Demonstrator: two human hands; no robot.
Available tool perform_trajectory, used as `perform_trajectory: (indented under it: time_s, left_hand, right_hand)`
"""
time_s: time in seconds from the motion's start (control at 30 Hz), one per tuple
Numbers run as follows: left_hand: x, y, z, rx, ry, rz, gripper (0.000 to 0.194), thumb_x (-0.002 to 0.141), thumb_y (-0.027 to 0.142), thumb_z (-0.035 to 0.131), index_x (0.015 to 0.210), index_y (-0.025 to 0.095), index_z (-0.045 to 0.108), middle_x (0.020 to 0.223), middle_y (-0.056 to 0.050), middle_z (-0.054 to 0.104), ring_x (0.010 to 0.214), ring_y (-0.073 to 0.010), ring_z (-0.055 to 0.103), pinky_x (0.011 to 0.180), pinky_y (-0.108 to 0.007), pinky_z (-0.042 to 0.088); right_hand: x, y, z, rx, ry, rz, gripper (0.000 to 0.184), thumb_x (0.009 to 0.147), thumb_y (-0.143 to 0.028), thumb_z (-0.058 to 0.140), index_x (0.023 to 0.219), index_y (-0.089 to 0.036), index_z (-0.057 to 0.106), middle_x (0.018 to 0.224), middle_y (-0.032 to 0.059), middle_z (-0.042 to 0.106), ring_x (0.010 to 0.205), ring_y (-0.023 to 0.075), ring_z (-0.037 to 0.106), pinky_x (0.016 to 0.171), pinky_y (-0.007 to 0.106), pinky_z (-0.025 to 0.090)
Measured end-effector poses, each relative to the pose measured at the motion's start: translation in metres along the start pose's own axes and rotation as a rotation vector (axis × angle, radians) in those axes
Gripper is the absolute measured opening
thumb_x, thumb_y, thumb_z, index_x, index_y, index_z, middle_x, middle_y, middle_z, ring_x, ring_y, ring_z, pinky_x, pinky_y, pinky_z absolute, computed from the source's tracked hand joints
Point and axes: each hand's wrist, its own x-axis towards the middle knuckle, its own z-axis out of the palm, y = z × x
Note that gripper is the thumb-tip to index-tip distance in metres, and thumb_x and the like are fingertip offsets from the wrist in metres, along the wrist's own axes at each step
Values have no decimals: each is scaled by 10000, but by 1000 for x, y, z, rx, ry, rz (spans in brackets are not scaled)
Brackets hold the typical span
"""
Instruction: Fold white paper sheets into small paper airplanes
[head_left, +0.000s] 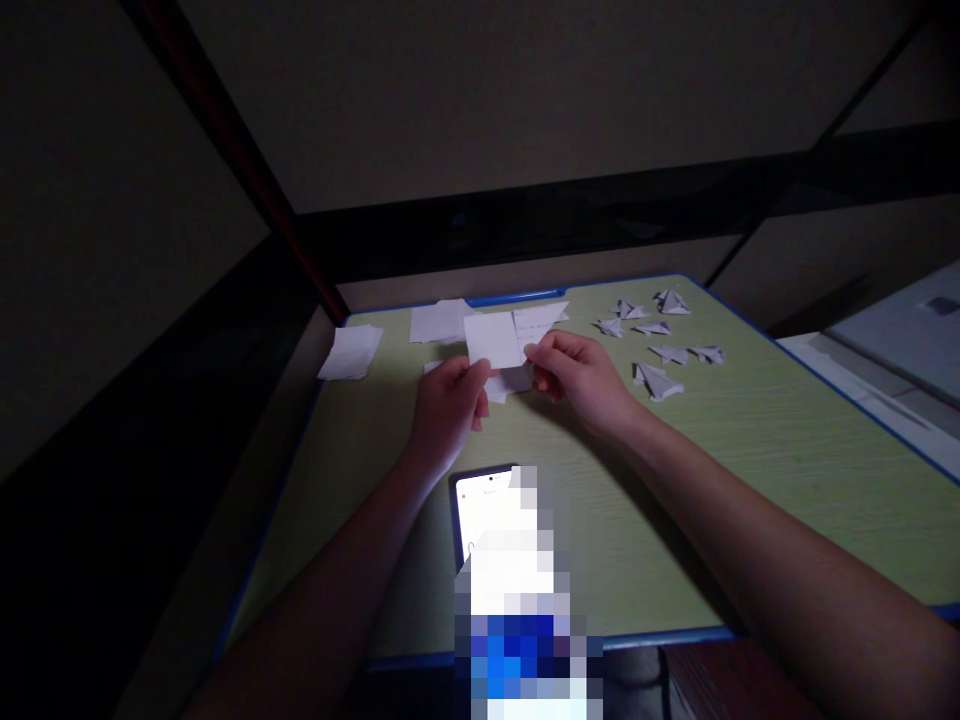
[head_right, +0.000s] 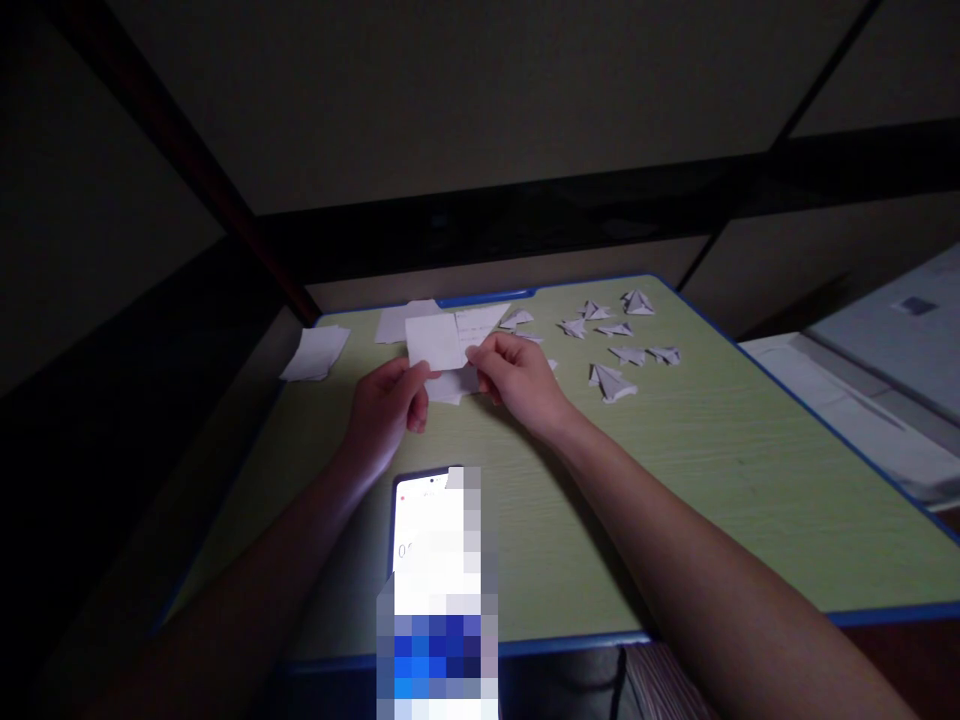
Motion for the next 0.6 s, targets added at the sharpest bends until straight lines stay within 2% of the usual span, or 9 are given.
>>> perform_trajectory:
  time_s: [0.3,0.6]
  left_hand:
    - [1,-1,0,-34,-4,-4,254,864,349,558,689,167,589,411,75,469,325,-42,372,354,-195,288]
    - [1,-1,0,-4,6,16,241,867,315,556,687,164,612,402,71,468,324,-39,366,368,-200,301]
  right_hand:
    - [1,1,-3,16,29,-15,277,783,-300,637,565,-201,497,460,-46,517,396,68,416,396,232,268]
    - [2,1,-2,37,42,-8,266,833,-348,625,626,-205,538,472,-47,511,400,73,411,385,240,249]
